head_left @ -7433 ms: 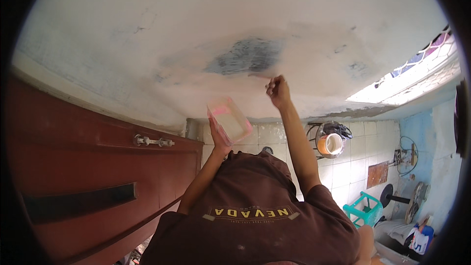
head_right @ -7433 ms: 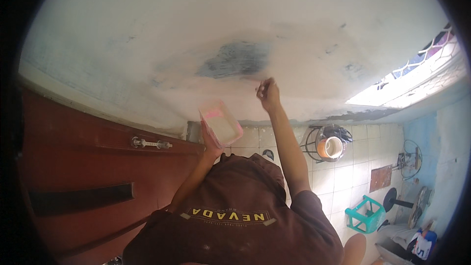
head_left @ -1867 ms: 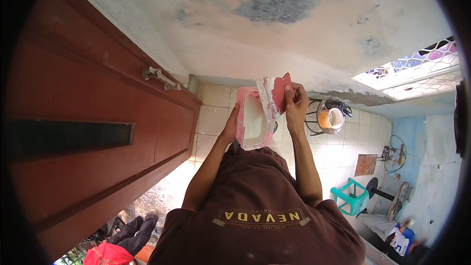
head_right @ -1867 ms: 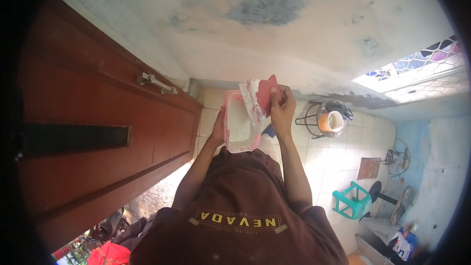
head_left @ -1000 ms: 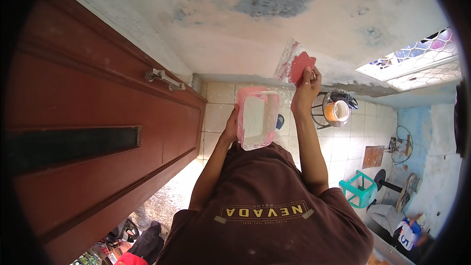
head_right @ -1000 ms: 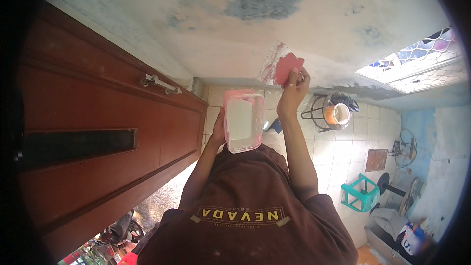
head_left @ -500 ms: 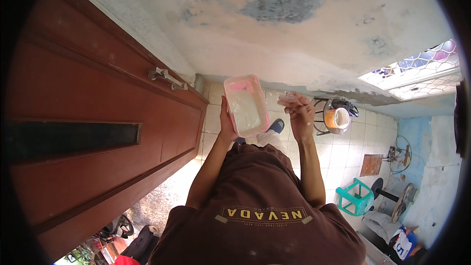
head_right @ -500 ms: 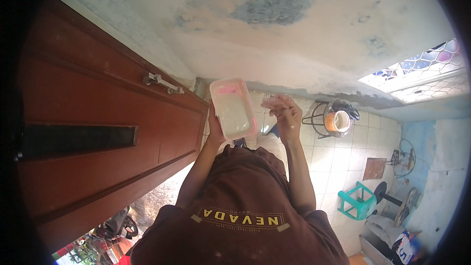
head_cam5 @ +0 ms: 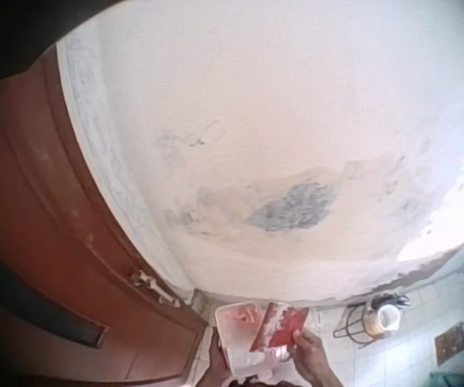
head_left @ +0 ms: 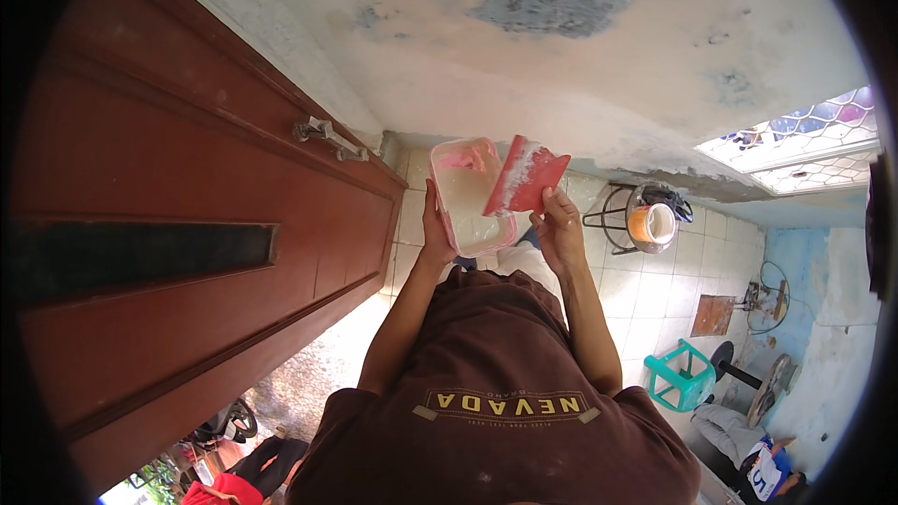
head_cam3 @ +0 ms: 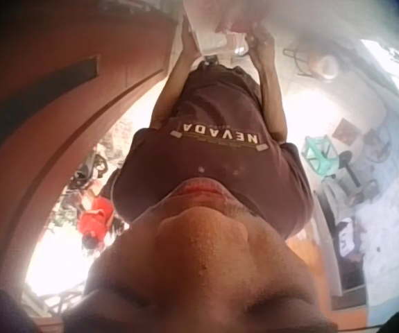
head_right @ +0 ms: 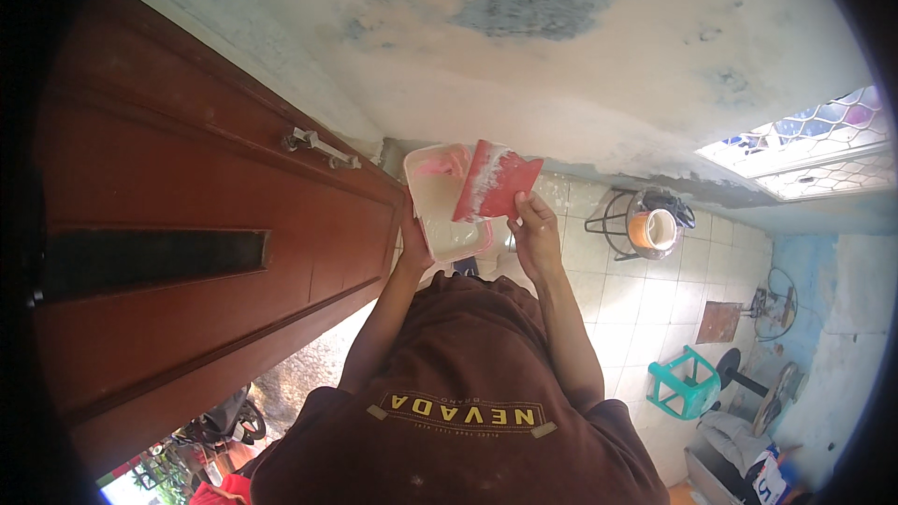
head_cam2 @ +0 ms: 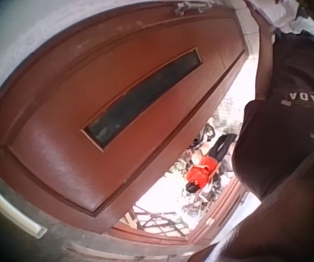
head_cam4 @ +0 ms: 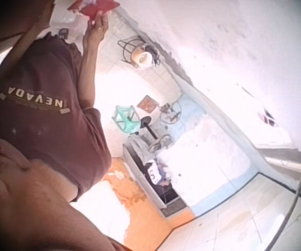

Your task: The person applies a white patching compound to a damaged section of a wall using a putty knife. The person repeatedly scoops the compound from a small plastic container and spreads it over the wall to fill and smooth the surface.

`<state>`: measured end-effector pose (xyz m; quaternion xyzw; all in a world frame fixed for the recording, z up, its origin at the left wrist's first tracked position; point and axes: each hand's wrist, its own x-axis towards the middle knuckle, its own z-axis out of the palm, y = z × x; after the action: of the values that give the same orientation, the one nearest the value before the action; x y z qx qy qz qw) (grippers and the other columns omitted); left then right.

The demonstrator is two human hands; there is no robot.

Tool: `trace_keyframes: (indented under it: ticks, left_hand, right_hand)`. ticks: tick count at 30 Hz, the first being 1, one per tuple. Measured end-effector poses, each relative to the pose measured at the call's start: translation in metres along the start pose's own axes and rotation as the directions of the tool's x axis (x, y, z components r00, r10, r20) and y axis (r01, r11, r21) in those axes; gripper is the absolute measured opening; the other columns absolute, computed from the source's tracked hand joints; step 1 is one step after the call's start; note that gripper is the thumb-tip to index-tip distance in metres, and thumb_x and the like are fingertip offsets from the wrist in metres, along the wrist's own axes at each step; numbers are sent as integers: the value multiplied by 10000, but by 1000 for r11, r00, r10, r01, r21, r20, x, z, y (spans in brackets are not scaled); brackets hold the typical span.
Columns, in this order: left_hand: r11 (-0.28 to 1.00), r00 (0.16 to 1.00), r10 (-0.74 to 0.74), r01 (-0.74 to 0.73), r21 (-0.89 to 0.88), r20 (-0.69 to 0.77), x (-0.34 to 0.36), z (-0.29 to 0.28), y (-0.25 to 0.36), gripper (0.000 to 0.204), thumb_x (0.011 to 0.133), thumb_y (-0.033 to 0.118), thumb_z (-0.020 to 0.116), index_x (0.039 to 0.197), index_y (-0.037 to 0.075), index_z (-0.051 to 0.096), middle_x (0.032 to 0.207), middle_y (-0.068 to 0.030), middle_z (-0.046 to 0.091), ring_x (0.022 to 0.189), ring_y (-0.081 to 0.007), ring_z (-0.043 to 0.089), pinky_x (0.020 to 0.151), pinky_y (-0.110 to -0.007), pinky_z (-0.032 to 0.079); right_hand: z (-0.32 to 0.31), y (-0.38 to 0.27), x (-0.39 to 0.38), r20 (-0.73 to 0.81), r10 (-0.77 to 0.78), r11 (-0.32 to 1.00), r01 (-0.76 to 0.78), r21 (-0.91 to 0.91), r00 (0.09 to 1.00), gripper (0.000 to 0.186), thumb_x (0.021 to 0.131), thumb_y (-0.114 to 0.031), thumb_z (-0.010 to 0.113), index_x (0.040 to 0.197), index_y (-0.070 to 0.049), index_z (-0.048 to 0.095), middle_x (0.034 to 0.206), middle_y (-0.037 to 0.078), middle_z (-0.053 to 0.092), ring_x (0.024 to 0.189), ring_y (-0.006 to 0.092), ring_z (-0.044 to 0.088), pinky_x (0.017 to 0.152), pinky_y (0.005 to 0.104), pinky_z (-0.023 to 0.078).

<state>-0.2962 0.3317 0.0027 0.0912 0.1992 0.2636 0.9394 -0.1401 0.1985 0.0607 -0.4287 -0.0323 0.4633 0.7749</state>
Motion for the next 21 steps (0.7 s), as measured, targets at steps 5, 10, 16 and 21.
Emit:
trace_keyframes:
  ticks: [5, 10, 16, 21]
  left_hand:
    - [997, 991, -81, 79, 24, 106, 2, -13, 6, 720, 979, 657, 388, 1401, 83, 495, 1289, -114, 618, 1129, -244, 645, 950, -410, 550]
    - [981, 976, -193, 191, 29, 98, 4, -19, 4, 723, 969, 662, 412, 1369, 70, 528, 1243, -121, 648, 1078, -237, 669, 911, -395, 569]
    - [967, 970, -237, 230, 111, 52, 8, -17, -6, 687, 975, 640, 434, 1342, 72, 552, 1194, -113, 667, 1029, -214, 681, 873, -375, 579]
    - [961, 973, -230, 222, 164, 28, 5, -12, -6, 674, 983, 630, 430, 1344, 74, 551, 1200, -103, 663, 1038, -204, 674, 882, -365, 570]
  right_hand:
    - [6, -25, 11, 128, -125, 973, 146, -176, 984, 202, 1011, -154, 564, 1168, -28, 581, 1112, 46, 667, 998, 111, 610, 933, 293, 453]
    - [28, -62, 20, 122, -111, 838, 159, -523, 986, 203, 1018, -196, 561, 1133, -32, 592, 945, 12, 653, 857, 82, 592, 786, 244, 463]
    - [37, -68, 44, 228, -219, 482, 308, -820, 949, 234, 977, -233, 650, 1021, -4, 636, 811, 0, 640, 706, 51, 546, 642, 224, 441]
    - [44, -69, 50, 239, -279, 352, 330, -876, 930, 245, 940, -226, 692, 979, 13, 652, 761, 20, 640, 660, 66, 545, 605, 239, 448]
